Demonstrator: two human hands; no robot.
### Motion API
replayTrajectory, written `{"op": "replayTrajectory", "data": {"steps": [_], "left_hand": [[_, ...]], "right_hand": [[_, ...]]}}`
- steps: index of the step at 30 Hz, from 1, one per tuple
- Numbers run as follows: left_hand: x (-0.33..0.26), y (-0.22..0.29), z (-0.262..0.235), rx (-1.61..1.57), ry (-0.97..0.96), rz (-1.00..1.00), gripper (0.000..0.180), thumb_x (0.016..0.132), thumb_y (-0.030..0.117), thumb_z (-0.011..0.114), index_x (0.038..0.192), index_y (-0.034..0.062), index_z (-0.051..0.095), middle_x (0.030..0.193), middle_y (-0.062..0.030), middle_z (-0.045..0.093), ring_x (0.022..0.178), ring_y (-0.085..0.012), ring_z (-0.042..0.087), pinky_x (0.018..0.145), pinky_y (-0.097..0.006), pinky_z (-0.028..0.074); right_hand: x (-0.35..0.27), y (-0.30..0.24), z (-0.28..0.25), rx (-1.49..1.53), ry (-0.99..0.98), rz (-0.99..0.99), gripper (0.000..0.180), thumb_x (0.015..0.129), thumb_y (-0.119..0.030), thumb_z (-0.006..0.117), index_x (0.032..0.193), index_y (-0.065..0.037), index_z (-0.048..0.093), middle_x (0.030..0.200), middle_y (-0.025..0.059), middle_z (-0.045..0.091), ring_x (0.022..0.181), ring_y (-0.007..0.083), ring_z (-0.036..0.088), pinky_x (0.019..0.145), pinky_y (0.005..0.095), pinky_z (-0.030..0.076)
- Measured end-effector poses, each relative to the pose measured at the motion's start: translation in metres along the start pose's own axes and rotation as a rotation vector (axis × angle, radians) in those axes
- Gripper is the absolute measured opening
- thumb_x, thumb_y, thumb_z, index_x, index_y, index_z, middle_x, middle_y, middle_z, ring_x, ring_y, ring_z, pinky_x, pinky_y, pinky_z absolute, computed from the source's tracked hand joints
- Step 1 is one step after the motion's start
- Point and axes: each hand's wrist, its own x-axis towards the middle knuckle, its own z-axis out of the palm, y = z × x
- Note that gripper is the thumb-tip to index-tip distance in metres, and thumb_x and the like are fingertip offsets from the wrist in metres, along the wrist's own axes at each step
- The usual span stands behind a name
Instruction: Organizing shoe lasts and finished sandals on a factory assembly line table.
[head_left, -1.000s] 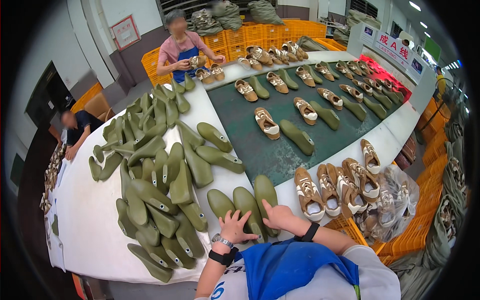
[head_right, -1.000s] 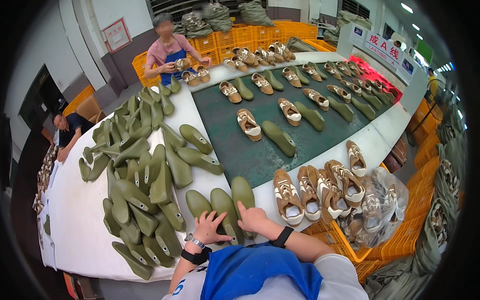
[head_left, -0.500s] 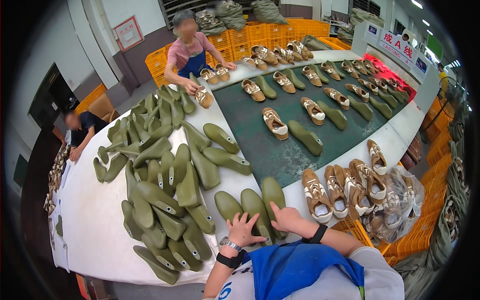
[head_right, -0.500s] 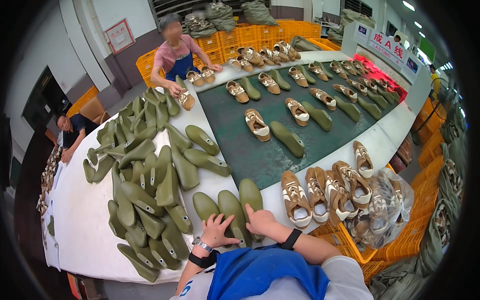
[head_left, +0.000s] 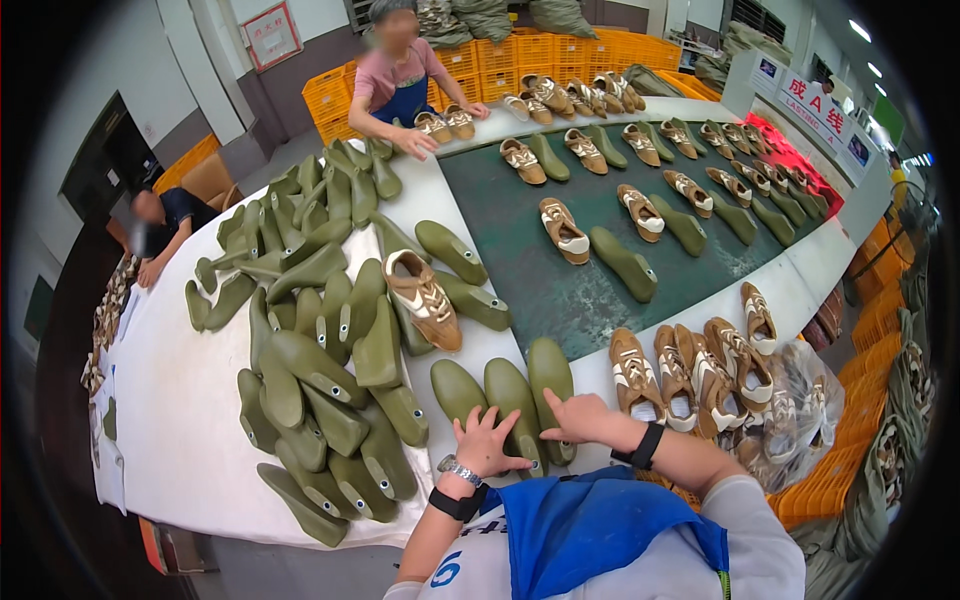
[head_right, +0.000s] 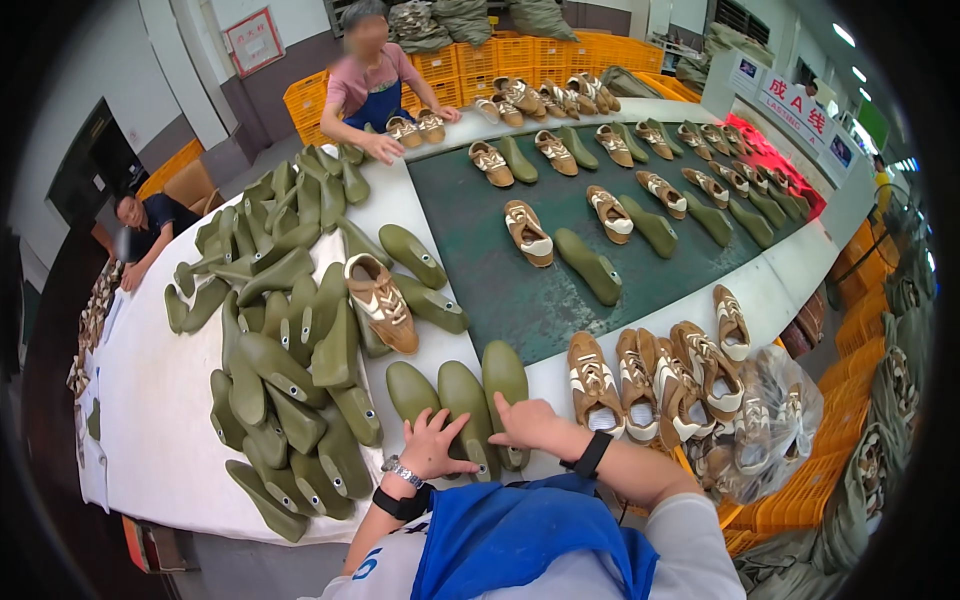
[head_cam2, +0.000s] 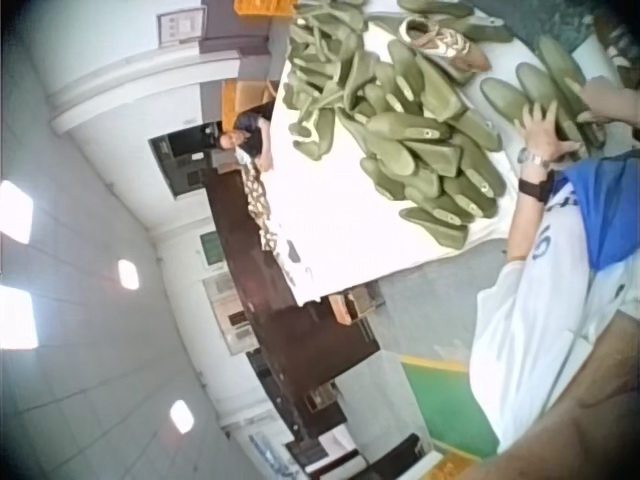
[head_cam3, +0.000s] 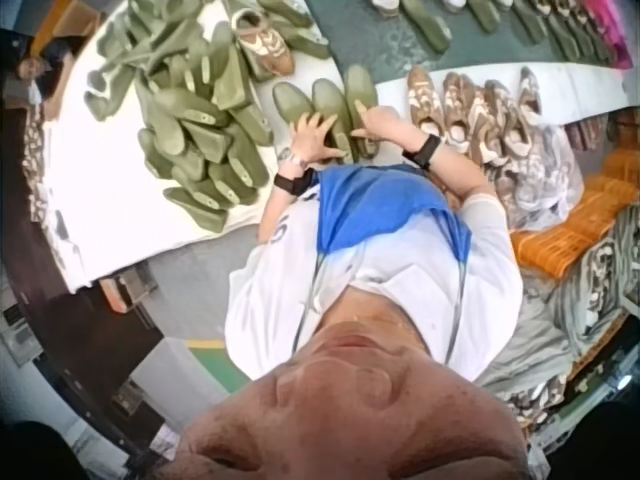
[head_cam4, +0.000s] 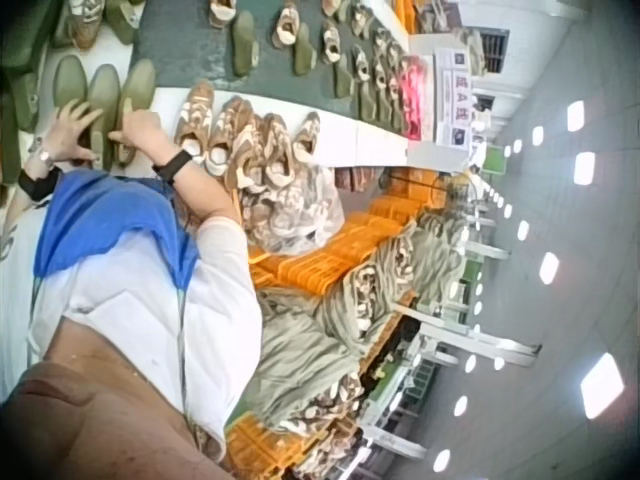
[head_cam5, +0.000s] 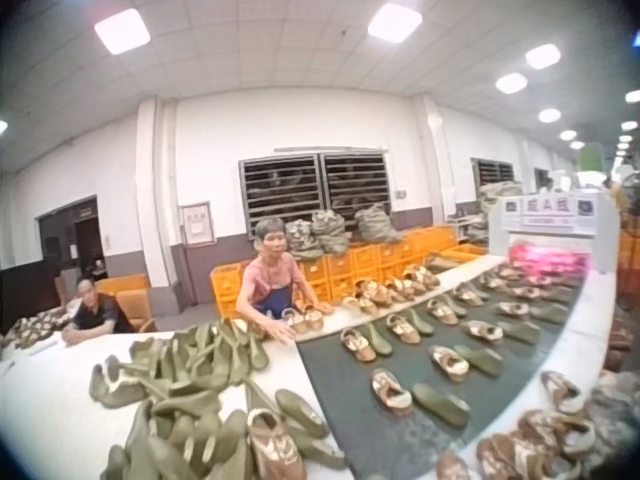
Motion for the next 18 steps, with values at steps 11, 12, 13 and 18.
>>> {"op": "replayTrajectory", "data": {"steps": [11, 12, 13, 18], "left_hand": [[0.004, -0.001, 0.004, 0.031, 0.017, 0.037, 0.093, 0.054, 0.067, 0.067, 0.133, 0.0279, 0.04, 0.134, -0.0132, 0.038, 0.126, -0.0368, 0.028, 0.095, -0.067, 0.019], [0.004, -0.002, 0.005, 0.033, 0.013, 0.042, 0.093, 0.054, 0.068, 0.067, 0.133, 0.0279, 0.04, 0.134, -0.0131, 0.039, 0.126, -0.0369, 0.028, 0.095, -0.067, 0.019], [0.003, -0.004, 0.005, 0.035, 0.015, 0.032, 0.093, 0.054, 0.068, 0.066, 0.133, 0.0279, 0.04, 0.134, -0.0131, 0.039, 0.126, -0.0369, 0.028, 0.095, -0.067, 0.02], [0.002, -0.007, 0.007, 0.039, 0.0, 0.034, 0.093, 0.055, 0.071, 0.064, 0.134, 0.0281, 0.038, 0.135, -0.013, 0.039, 0.127, -0.0376, 0.028, 0.094, -0.068, 0.02]], "right_hand": [[0.178, -0.037, -0.078, 0.158, 0.26, -0.164, 0.065, 0.075, -0.043, 0.063, 0.121, -0.003, 0.04, 0.088, 0.019, 0.063, 0.08, 0.035, 0.062, 0.068, 0.0445, 0.05], [0.197, -0.042, -0.066, 0.16, 0.319, -0.124, 0.063, 0.074, -0.042, 0.064, 0.117, -0.002, 0.041, 0.088, 0.0189, 0.063, 0.08, 0.0348, 0.062, 0.067, 0.0442, 0.05], [0.211, -0.054, -0.056, 0.161, 0.378, -0.101, 0.061, 0.074, -0.042, 0.064, 0.114, -0.002, 0.042, 0.088, 0.0188, 0.063, 0.079, 0.0346, 0.062, 0.066, 0.0439, 0.05], [0.239, -0.064, -0.026, 0.248, 0.525, -0.161, 0.04, 0.075, -0.031, 0.064, 0.1, -0.006, 0.046, 0.087, 0.0179, 0.061, 0.079, 0.0331, 0.062, 0.063, 0.042, 0.05]]}}
